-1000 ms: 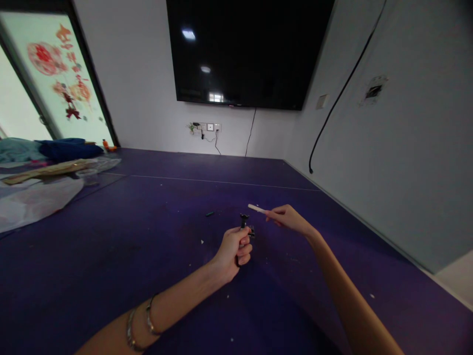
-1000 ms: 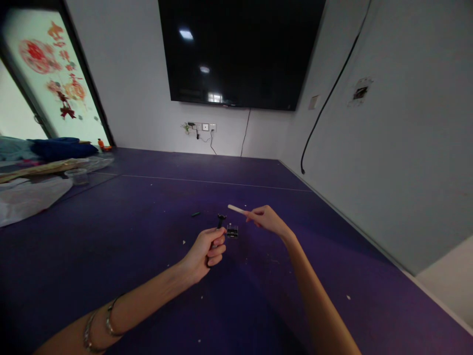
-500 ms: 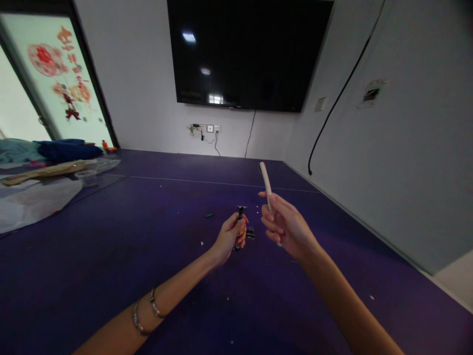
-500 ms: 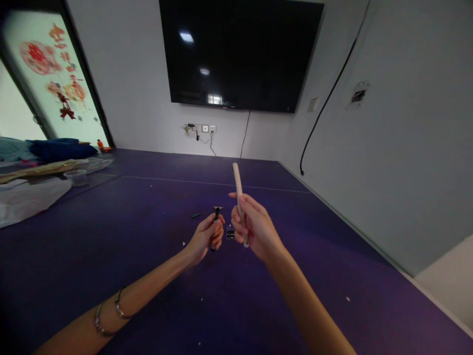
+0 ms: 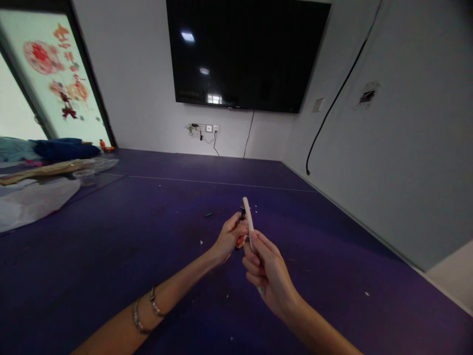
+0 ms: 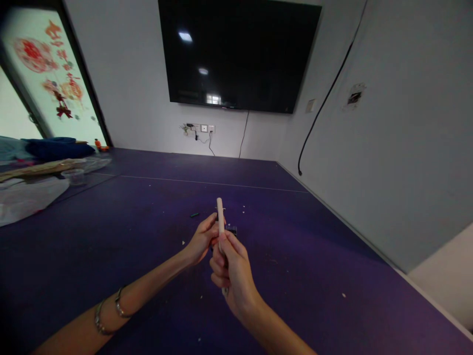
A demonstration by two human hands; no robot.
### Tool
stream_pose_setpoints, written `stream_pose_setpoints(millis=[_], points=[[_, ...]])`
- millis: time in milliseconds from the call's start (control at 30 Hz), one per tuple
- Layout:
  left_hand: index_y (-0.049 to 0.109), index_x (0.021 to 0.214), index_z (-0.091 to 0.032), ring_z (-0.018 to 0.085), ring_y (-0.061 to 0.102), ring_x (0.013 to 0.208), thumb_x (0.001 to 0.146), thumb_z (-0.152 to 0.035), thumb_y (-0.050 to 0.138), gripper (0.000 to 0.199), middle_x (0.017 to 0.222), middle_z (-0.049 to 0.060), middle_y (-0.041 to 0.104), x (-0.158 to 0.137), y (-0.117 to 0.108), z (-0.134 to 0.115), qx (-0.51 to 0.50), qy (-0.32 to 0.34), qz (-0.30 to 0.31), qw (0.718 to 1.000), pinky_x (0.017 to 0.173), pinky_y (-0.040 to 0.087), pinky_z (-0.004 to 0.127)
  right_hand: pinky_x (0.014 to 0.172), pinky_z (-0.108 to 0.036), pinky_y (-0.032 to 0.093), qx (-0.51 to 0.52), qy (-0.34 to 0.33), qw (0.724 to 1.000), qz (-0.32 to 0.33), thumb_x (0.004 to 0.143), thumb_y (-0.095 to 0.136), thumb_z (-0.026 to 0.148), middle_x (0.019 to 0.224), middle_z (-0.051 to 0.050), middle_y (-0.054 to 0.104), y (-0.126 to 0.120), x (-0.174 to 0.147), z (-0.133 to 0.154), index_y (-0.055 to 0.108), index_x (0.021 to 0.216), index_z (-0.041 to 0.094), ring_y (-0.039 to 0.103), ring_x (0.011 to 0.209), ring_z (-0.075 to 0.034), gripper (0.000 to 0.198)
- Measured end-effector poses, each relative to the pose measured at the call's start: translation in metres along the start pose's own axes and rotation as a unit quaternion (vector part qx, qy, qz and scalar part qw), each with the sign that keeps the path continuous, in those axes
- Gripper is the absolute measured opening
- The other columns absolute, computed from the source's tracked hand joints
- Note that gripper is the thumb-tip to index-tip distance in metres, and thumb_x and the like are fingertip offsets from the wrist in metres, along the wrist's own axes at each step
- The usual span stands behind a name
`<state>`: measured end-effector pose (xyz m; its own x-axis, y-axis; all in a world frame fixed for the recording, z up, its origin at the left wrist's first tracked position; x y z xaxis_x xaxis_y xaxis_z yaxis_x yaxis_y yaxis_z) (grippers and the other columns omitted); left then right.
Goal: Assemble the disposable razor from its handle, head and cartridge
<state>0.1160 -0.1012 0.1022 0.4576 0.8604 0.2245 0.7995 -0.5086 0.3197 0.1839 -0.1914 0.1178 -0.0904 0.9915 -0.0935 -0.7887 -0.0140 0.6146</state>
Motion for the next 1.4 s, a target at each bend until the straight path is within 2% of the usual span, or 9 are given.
stream_pose_setpoints(millis=[167, 333, 800, 900, 1000, 1133, 1233, 1300, 1400], points=[[0.046, 0.082, -0.018, 0.002, 0.021, 0.038, 0.076, -0.038, 0.058, 0.024, 0.051, -0.010, 0.032, 0.000, 0.002, 0.002, -0.023, -0.002, 0.016, 1.000, 0.036, 0.014, 0.016, 0.032, -0.016, 0.004, 0.016, 0.021, 0.999, -0.020, 0.068, 0.068, 0.046, 0.046, 0.012, 0.028, -0.004, -0.006, -0.017, 0.046, 0.078, 0.023, 0.010, 0.037, -0.002, 0.034], [0.047, 0.080, -0.018, 0.002, 0.024, 0.038, 0.074, -0.040, 0.062, 0.028, 0.052, -0.009, 0.034, -0.002, 0.003, 0.003, -0.021, -0.011, 0.002, 1.000, 0.037, 0.018, 0.016, 0.032, -0.016, 0.004, 0.015, -0.012, 1.000, -0.013, 0.069, 0.067, 0.044, 0.048, 0.011, 0.029, -0.002, -0.005, -0.011, 0.047, 0.076, 0.022, 0.011, 0.038, -0.002, 0.031], [0.043, 0.077, -0.019, 0.002, 0.022, 0.037, 0.074, -0.041, 0.063, 0.030, 0.051, -0.011, 0.030, 0.001, -0.002, 0.005, -0.028, -0.013, 0.007, 1.000, 0.035, 0.019, 0.014, 0.033, -0.016, 0.005, 0.016, -0.021, 0.999, -0.032, 0.069, 0.067, 0.047, 0.049, 0.011, 0.030, -0.005, -0.002, -0.019, 0.046, 0.076, 0.023, 0.011, 0.038, -0.002, 0.033], [0.044, 0.076, -0.019, 0.002, 0.022, 0.037, 0.073, -0.042, 0.064, 0.031, 0.049, -0.011, 0.027, 0.004, -0.005, 0.002, -0.027, -0.005, 0.002, 1.000, 0.035, 0.019, 0.014, 0.032, -0.016, 0.005, 0.012, -0.002, 0.999, -0.046, 0.067, 0.067, 0.049, 0.048, 0.012, 0.029, -0.008, -0.005, -0.029, 0.047, 0.079, 0.024, 0.010, 0.037, -0.003, 0.035], [0.046, 0.080, -0.019, 0.002, 0.023, 0.036, 0.074, -0.039, 0.063, 0.027, 0.051, -0.010, 0.030, 0.011, -0.013, -0.008, -0.024, 0.020, -0.009, 0.999, 0.034, 0.019, 0.015, 0.032, -0.017, 0.006, -0.005, -0.033, 0.998, -0.043, 0.070, 0.064, 0.051, 0.048, 0.011, 0.029, -0.009, -0.006, -0.025, 0.051, 0.087, 0.023, 0.011, 0.037, -0.003, 0.034], [0.048, 0.082, -0.019, 0.002, 0.024, 0.036, 0.076, -0.033, 0.062, 0.021, 0.051, -0.010, 0.031, 0.020, -0.029, -0.028, -0.013, 0.063, -0.034, 0.997, 0.034, 0.020, 0.015, 0.031, -0.017, 0.015, -0.019, -0.109, 0.992, -0.053, 0.076, 0.058, 0.048, 0.050, 0.009, 0.033, -0.013, 0.002, 0.005, 0.057, 0.091, 0.021, 0.018, 0.037, -0.004, 0.031], [0.049, 0.081, -0.018, 0.002, 0.026, 0.036, 0.076, -0.031, 0.061, 0.019, 0.051, -0.009, 0.032, 0.024, -0.038, -0.042, -0.009, 0.082, -0.050, 0.995, 0.034, 0.021, 0.016, 0.035, -0.018, 0.031, -0.040, -0.143, 0.985, -0.088, 0.071, 0.063, 0.043, 0.056, 0.006, 0.040, -0.021, 0.010, 0.027, 0.060, 0.085, 0.019, 0.033, 0.043, -0.006, 0.028], [0.050, 0.081, -0.017, 0.002, 0.027, 0.036, 0.076, -0.031, 0.062, 0.019, 0.052, -0.009, 0.032, 0.024, -0.041, -0.049, -0.008, 0.086, -0.056, 0.995, 0.033, 0.020, 0.016, 0.042, -0.020, 0.041, -0.066, -0.162, 0.978, -0.109, 0.068, 0.066, 0.041, 0.062, 0.004, 0.045, -0.028, 0.014, 0.036, 0.060, 0.079, 0.019, 0.042, 0.051, -0.008, 0.025], [0.050, 0.081, -0.017, 0.002, 0.027, 0.037, 0.076, -0.029, 0.062, 0.018, 0.052, -0.009, 0.032, 0.023, -0.041, -0.056, -0.017, 0.081, -0.056, 0.995, 0.033, 0.020, 0.016, 0.046, -0.023, 0.044, -0.151, -0.182, 0.962, -0.136, 0.068, 0.066, 0.041, 0.061, 0.003, 0.046, -0.042, 0.023, 0.038, 0.058, 0.072, 0.019, 0.045, 0.052, -0.009, 0.024]])
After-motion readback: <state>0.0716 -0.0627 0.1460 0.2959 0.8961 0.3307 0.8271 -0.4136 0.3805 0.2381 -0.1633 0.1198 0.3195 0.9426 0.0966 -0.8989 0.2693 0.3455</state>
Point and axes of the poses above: each hand's wrist, its own x-axis towards the middle knuckle, its own y-axis out of the palm, z = x × y, the point moved 2 cm from there along x, towards the middle knuckle
